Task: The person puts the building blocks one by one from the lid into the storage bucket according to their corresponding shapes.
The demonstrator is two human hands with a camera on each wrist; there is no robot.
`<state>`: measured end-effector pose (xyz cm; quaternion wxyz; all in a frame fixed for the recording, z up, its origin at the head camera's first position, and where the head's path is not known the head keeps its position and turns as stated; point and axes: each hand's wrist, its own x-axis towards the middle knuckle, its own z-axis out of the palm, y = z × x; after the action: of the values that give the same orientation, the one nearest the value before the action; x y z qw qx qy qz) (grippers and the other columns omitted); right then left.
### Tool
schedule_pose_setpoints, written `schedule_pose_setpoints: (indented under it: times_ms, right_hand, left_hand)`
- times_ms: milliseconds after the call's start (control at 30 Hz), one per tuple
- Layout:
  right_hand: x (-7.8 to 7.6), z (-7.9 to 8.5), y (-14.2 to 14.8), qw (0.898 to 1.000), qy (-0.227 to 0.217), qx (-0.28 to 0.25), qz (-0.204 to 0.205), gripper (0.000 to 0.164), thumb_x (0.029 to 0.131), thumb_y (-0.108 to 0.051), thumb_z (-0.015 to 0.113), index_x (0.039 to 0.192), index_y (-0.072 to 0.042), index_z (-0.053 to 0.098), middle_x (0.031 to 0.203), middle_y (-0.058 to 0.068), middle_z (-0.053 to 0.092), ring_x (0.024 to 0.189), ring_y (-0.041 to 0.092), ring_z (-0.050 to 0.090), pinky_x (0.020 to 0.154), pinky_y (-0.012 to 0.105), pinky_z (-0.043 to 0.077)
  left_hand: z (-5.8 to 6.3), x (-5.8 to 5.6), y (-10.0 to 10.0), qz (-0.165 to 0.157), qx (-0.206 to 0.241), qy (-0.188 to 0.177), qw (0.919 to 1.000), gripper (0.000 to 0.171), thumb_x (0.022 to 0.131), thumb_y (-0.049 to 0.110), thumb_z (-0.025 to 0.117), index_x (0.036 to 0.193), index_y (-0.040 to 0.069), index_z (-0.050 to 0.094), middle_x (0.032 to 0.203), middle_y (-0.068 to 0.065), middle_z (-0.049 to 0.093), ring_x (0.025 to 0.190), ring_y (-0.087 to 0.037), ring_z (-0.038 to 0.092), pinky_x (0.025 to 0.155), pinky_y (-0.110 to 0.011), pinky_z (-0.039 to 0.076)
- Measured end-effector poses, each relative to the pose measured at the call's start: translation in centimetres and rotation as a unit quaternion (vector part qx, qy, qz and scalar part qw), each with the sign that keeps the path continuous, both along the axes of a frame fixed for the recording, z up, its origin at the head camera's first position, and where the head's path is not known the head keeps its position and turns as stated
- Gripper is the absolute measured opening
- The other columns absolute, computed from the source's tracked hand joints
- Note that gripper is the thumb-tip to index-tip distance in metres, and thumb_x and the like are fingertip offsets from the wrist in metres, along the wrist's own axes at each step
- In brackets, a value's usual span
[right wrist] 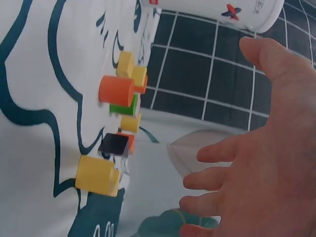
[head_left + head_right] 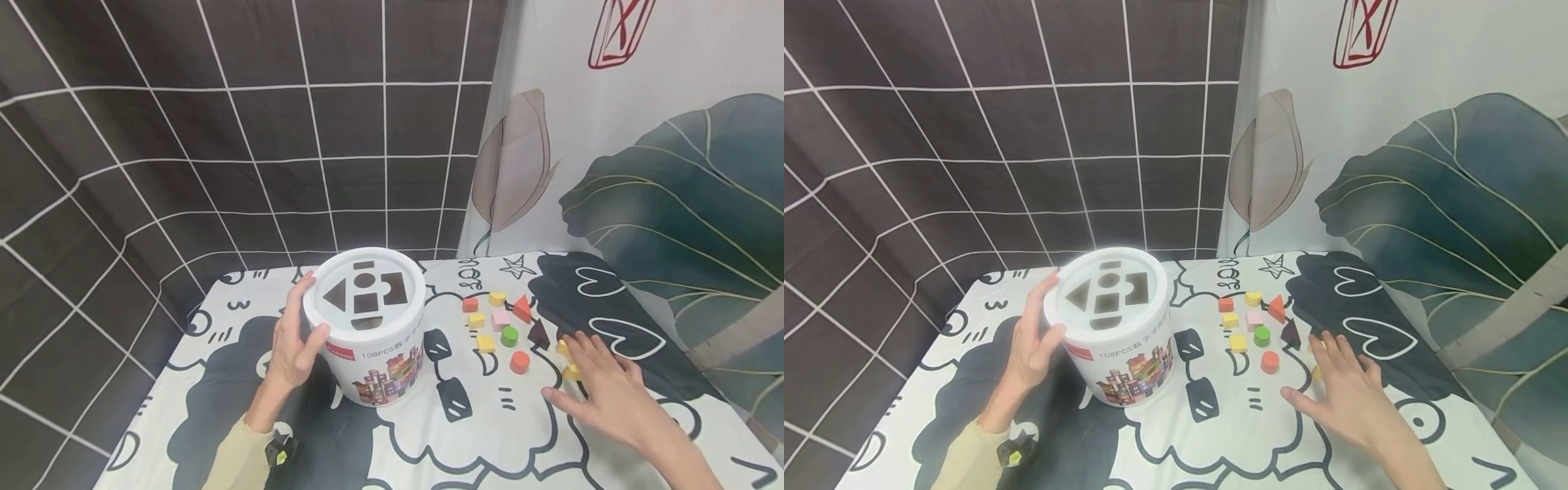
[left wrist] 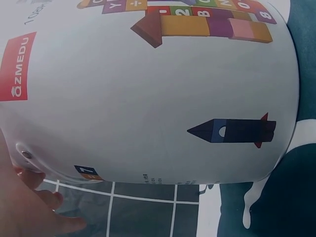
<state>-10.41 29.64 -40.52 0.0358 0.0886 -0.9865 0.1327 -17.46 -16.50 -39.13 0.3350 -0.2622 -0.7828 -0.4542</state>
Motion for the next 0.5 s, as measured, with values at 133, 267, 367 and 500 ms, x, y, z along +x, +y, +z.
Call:
schedule_pose_setpoints:
  times_ms: [133, 267, 367, 500]
  right_hand:
    - [-0.7, -0.4, 1.3, 0.999, 0.038, -0.021, 0.003, 0.090, 0.081, -0.046, 0.078, 0.138, 0.015, 0.045, 0.138, 0.042, 0.043, 0.126, 0.059, 0.040, 0.092, 0.073, 0.030]
    - [-1.4, -1.2, 2.9, 0.994, 0.091, -0.056, -0.001, 0.076, 0.076, -0.026, 0.084, 0.131, 0.015, 0.051, 0.127, 0.041, 0.053, 0.110, 0.061, 0.052, 0.084, 0.070, 0.043]
    - [-1.8, -2.0, 4.0, 0.993, 0.096, -0.070, -0.014, 0.071, 0.075, -0.020, 0.084, 0.129, 0.014, 0.053, 0.124, 0.041, 0.055, 0.107, 0.062, 0.052, 0.082, 0.070, 0.043]
    - [-2.3, -2.9, 5.3, 0.992, 0.093, -0.085, -0.015, 0.068, 0.074, -0.016, 0.084, 0.128, 0.012, 0.055, 0.123, 0.039, 0.056, 0.110, 0.061, 0.051, 0.083, 0.070, 0.042]
  left_hand:
    - [0.0, 0.0, 0.1, 0.002, 0.002, -0.001, 1.0000, 0.073, 0.077, 0.025, 0.054, 0.144, -0.002, 0.043, 0.150, -0.022, 0.044, 0.140, -0.038, 0.038, 0.114, -0.040, 0.025]
    - [0.0, 0.0, 0.2, 0.002, 0.007, -0.002, 1.0000, 0.073, 0.077, 0.025, 0.053, 0.144, -0.002, 0.043, 0.150, -0.022, 0.044, 0.140, -0.038, 0.038, 0.114, -0.042, 0.024]
    - [-0.1, 0.0, 0.3, 0.000, 0.010, -0.006, 0.9999, 0.072, 0.078, 0.026, 0.053, 0.144, -0.002, 0.043, 0.151, -0.021, 0.044, 0.141, -0.038, 0.037, 0.113, -0.044, 0.025]
    - [-0.1, 0.1, 0.3, 0.001, 0.012, -0.010, 0.9999, 0.073, 0.079, 0.028, 0.053, 0.145, -0.002, 0.042, 0.151, -0.021, 0.043, 0.141, -0.038, 0.036, 0.113, -0.048, 0.024]
